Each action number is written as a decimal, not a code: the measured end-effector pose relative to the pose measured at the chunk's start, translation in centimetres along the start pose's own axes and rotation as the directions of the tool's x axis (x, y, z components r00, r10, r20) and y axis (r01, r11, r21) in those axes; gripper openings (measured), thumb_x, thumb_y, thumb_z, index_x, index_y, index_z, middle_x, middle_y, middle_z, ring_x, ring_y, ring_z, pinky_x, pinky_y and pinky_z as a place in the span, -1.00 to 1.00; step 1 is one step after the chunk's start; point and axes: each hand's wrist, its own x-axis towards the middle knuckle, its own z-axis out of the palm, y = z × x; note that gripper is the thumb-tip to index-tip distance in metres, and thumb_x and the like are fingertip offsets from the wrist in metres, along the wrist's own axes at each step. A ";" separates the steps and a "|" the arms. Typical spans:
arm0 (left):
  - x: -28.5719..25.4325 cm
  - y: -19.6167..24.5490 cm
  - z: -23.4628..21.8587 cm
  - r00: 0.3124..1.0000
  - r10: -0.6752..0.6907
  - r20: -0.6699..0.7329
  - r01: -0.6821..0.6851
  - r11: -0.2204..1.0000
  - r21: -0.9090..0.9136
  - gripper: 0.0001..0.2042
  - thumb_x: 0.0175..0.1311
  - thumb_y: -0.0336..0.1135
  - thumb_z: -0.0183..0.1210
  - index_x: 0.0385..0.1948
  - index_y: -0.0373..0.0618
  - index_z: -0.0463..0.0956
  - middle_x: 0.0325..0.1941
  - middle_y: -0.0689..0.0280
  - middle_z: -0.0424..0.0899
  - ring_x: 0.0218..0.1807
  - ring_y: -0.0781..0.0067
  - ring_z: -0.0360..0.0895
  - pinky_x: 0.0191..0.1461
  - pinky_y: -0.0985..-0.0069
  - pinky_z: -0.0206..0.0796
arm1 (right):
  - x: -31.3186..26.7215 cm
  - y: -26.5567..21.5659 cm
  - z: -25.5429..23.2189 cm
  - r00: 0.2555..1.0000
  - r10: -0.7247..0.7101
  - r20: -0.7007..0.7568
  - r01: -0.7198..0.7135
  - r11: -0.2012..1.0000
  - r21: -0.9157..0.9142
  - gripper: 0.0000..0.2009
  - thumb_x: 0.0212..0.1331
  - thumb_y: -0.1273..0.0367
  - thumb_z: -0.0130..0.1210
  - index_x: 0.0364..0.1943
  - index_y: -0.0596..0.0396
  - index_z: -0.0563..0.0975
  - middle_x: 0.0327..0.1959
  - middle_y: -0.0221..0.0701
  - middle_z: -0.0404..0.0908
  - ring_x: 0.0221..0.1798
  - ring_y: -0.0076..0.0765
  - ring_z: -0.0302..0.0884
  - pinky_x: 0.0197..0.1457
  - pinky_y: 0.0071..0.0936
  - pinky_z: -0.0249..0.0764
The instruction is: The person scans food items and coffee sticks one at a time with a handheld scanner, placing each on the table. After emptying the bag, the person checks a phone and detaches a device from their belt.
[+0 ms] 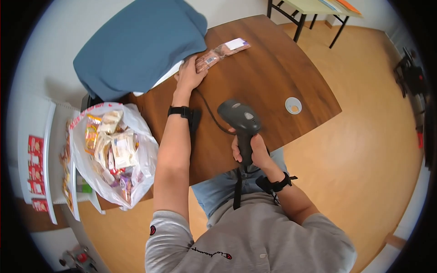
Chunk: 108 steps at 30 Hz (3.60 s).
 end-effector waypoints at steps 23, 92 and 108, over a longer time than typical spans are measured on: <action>-12.0 4.5 -10.6 0.799 -0.300 0.521 0.533 -0.050 -0.845 -0.50 0.48 0.09 -0.12 0.00 -0.22 0.50 -0.27 0.10 0.71 -0.45 0.42 0.63 -0.42 0.60 0.45 | 0.2 -0.3 0.2 0.999 0.005 0.039 -0.004 1.000 -0.011 -0.17 0.25 -0.34 -0.26 0.22 0.16 0.32 -0.55 -0.40 0.46 -0.58 -0.60 0.38 -0.46 -0.60 0.34; -9.8 3.1 -8.4 0.705 -0.164 0.690 0.622 -0.323 -0.713 -0.58 0.37 0.04 0.09 -0.02 -0.16 0.48 -0.21 0.17 0.68 -0.28 0.34 0.67 -0.10 0.36 0.57 | -0.1 -0.7 0.1 0.997 0.071 0.014 -0.071 0.997 0.030 -0.11 0.14 -0.39 -0.19 0.23 0.17 0.28 -0.53 -0.38 0.45 -0.57 -0.57 0.39 -0.47 -0.58 0.36; -15.4 2.9 -10.2 0.695 -0.195 0.692 0.586 -0.404 -0.702 -0.52 0.43 0.10 0.00 0.00 -0.19 0.50 -0.18 0.15 0.71 -0.34 0.28 0.70 -0.13 0.38 0.59 | 0.3 -0.4 0.8 0.997 0.083 0.000 -0.083 0.996 -0.035 -0.12 0.17 -0.38 -0.19 0.21 0.18 0.26 -0.56 -0.36 0.44 -0.65 -0.50 0.37 -0.46 -0.52 0.38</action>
